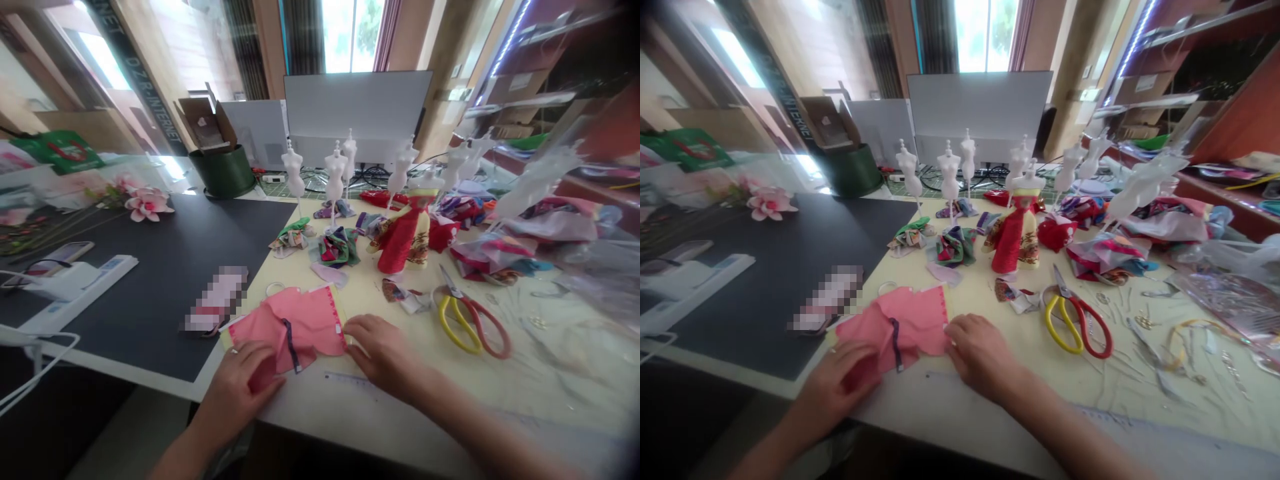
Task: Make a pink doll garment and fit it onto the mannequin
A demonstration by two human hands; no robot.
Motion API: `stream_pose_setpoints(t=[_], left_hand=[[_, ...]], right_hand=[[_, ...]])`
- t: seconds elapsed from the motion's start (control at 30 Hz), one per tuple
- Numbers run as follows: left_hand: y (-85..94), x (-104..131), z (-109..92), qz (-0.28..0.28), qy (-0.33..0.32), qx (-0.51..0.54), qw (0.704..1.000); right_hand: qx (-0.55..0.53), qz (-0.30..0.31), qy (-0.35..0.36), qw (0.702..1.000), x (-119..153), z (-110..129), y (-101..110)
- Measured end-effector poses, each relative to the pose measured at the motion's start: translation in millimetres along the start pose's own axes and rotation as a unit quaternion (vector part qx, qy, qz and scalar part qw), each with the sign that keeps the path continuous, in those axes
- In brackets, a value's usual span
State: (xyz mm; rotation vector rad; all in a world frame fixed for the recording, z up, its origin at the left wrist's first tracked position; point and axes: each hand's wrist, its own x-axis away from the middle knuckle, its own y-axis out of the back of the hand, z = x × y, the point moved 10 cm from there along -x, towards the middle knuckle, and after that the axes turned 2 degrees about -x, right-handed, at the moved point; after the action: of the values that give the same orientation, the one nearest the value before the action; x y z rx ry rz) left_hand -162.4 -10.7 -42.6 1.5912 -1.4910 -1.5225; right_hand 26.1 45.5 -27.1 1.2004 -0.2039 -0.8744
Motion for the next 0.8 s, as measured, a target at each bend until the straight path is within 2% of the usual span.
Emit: stream_pose_setpoints(t=[0.13,0.23,0.3,0.37,0.5,0.6,0.7,0.8], left_hand=[[-8.3,5,-5,0.021,-0.018,-0.012,1.0],[-7.1,0,-4,0.009,-0.011,0.005,1.0],[-2.7,-6,-6,-0.002,-0.008,0.019,1.0],[4.1,-12,-10,-0.018,-0.01,0.037,0.999],[9.7,-18,-33,-0.022,-0.049,0.098,0.994],[0.2,-11,-56,0.032,-0.089,0.177,0.98],[-10.9,-1,-75,0.106,-0.12,0.242,0.957],[-20.7,2,-83,0.184,-0.117,0.277,0.936]], right_hand=[[0.029,0.081,0.026,0.996,-11,14,-37],[0.033,0.08,0.038,0.996,-16,9,-45],[0.027,0.049,0.039,0.998,-16,3,-35],[0.026,0.01,0.034,0.999,-11,-2,-15],[0.03,-0.039,0.018,0.999,19,-8,29],[0.032,-0.034,-0.016,0.999,55,-9,45],[0.012,0.015,-0.045,0.999,89,-7,40],[-0.019,0.051,-0.048,0.997,109,-1,33]])
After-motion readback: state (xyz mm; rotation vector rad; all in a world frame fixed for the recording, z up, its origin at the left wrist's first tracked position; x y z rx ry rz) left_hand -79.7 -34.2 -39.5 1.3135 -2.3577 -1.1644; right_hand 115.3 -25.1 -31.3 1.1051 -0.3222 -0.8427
